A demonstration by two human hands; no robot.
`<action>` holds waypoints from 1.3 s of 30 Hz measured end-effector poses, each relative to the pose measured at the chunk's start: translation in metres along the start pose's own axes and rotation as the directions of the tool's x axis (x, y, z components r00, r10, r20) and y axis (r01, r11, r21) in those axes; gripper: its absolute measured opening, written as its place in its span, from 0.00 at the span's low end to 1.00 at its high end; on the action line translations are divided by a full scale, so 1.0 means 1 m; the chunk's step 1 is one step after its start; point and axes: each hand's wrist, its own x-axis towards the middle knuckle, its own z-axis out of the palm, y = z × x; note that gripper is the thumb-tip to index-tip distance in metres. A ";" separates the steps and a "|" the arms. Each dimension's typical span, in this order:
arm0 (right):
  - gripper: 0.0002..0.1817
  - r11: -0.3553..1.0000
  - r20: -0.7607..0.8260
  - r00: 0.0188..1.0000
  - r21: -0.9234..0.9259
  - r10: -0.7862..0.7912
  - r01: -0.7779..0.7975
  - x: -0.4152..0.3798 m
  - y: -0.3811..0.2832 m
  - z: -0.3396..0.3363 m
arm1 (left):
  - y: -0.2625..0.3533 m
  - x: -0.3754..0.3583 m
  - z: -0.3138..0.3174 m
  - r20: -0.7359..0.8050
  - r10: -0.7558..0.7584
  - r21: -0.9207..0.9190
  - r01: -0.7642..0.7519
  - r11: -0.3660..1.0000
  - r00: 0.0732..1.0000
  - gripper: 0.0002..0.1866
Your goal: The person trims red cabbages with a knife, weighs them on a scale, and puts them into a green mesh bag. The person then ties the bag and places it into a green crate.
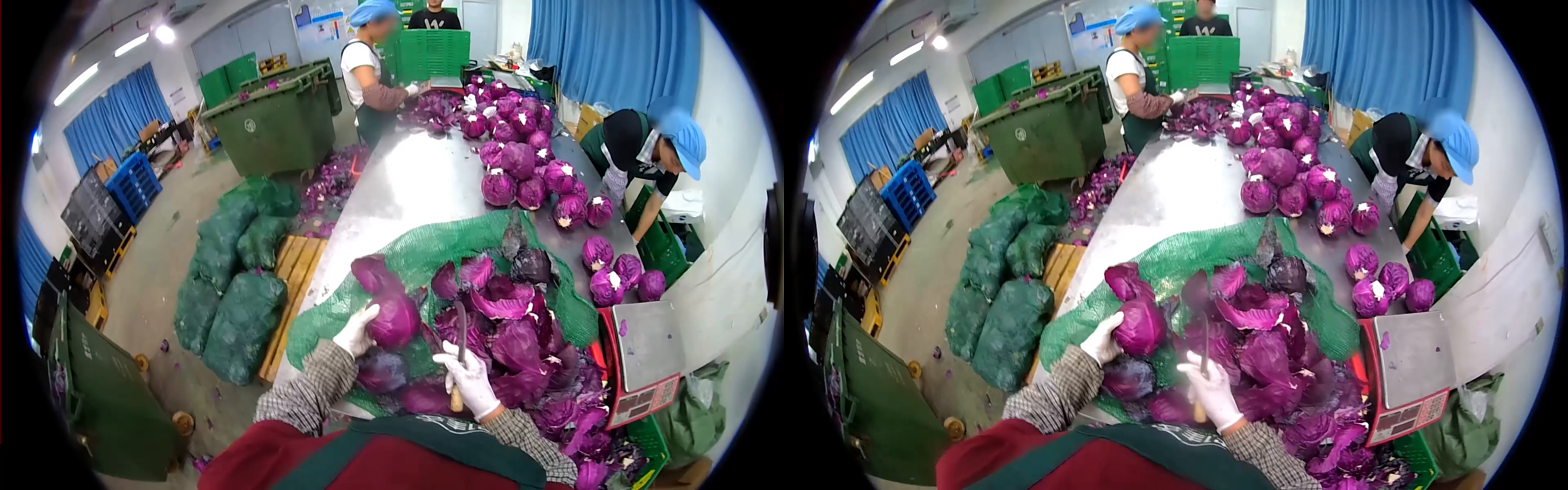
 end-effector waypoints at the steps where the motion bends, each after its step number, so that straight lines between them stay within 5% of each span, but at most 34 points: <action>1: 0.10 0.999 -0.019 0.999 0.007 -0.042 0.042 -0.005 -0.001 0.001 | -0.003 -0.006 0.005 -0.016 0.006 -0.108 -0.007 0.994 1.000 0.39; 2: 0.08 0.996 -0.021 0.996 0.007 -0.087 0.087 -0.010 0.001 0.000 | 0.001 -0.010 0.017 0.087 0.000 -0.261 0.022 0.965 0.996 0.41; 3: 0.19 0.991 0.020 0.992 -0.058 -0.121 0.122 -0.010 0.005 -0.001 | 0.003 -0.019 0.030 0.183 0.011 -0.412 0.067 0.909 0.983 0.43; 5: 0.21 0.980 -0.037 0.981 -0.060 -0.192 0.189 -0.013 -0.008 0.006 | 0.016 -0.029 0.056 0.122 -0.068 -0.392 0.111 0.913 0.990 0.49; 8: 0.28 0.736 0.040 0.823 -0.425 -0.567 0.528 0.000 -0.016 0.007 | 0.023 -0.038 0.070 0.272 -0.227 -0.450 0.332 0.829 0.935 0.50; 9: 0.30 0.759 0.024 0.844 -0.423 -0.537 0.495 -0.002 -0.024 0.008 | 0.022 -0.042 0.078 0.276 -0.301 -0.500 0.404 0.766 0.913 0.49; 10: 0.32 0.781 0.008 0.863 -0.421 -0.505 0.461 -0.005 -0.042 0.013 | 0.016 -0.043 0.076 0.253 -0.382 -0.478 0.458 0.749 0.889 0.51; 11: 0.33 0.648 0.068 0.775 -0.504 -0.628 0.570 -0.001 -0.046 0.016 | 0.009 -0.045 0.074 0.233 -0.436 -0.428 0.494 0.757 0.869 0.52; 13: 0.32 0.534 0.151 0.756 -0.621 -0.637 0.574 0.007 -0.020 0.014 | -0.010 -0.047 0.062 0.179 -0.585 -0.232 0.612 0.756 0.791 0.53; 15: 0.27 0.557 0.136 0.804 -0.655 -0.579 0.511 0.019 0.018 0.002 | -0.013 -0.051 0.054 0.160 -0.655 0.047 0.658 0.752 0.738 0.57; 17: 0.27 0.961 0.002 0.984 -0.212 -0.179 0.175 0.021 0.036 0.003 | -0.003 -0.064 0.074 -0.129 -0.542 0.682 0.471 0.559 0.831 0.58; 18: 0.27 0.831 -0.030 0.932 -0.464 -0.361 0.307 0.016 0.038 0.004 | -0.003 -0.068 0.082 -0.121 -0.271 0.934 0.203 0.296 0.955 0.61; 19: 0.28 0.828 -0.078 0.958 -0.526 -0.274 0.194 0.007 0.029 0.009 | -0.002 -0.074 0.096 -0.087 0.011 0.995 0.087 0.039 0.996 0.66; 21: 0.28 0.960 -0.135 0.983 -0.267 -0.125 0.086 0.009 0.031 0.017 | -0.010 -0.063 0.095 0.080 0.318 0.960 0.013 -0.280 0.945 0.69; 23: 0.29 0.943 -0.054 0.991 -0.318 -0.123 0.100 0.017 0.035 0.009 | -0.016 -0.040 0.079 0.258 0.296 0.930 -0.153 -0.334 0.920 0.71; 25: 0.29 0.860 -0.002 0.978 -0.476 -0.211 0.184 0.022 0.033 0.003 | -0.023 -0.022 0.070 0.307 0.308 0.951 -0.275 -0.143 0.901 0.70; 27: 0.28 0.641 0.060 0.926 -0.705 -0.373 0.304 0.026 0.026 -0.002 | -0.026 -0.017 0.070 0.304 0.338 0.949 -0.255 -0.182 0.891 0.69; 31: 0.27 0.619 0.096 0.902 -0.696 -0.421 0.364 0.036 0.023 -0.003 | -0.033 -0.020 0.083 0.218 0.311 0.950 -0.128 -0.284 0.925 0.67; 36: 0.30 0.777 0.070 0.979 -0.599 -0.191 0.195 0.045 0.010 0.002 | -0.036 -0.025 0.099 0.233 0.328 0.936 -0.120 -0.330 0.915 0.62; 39: 0.25 0.559 0.239 0.927 -0.744 -0.289 0.367 0.052 0.014 -0.002 | -0.036 -0.024 0.105 0.227 0.339 0.931 -0.101 -0.351 0.913 0.60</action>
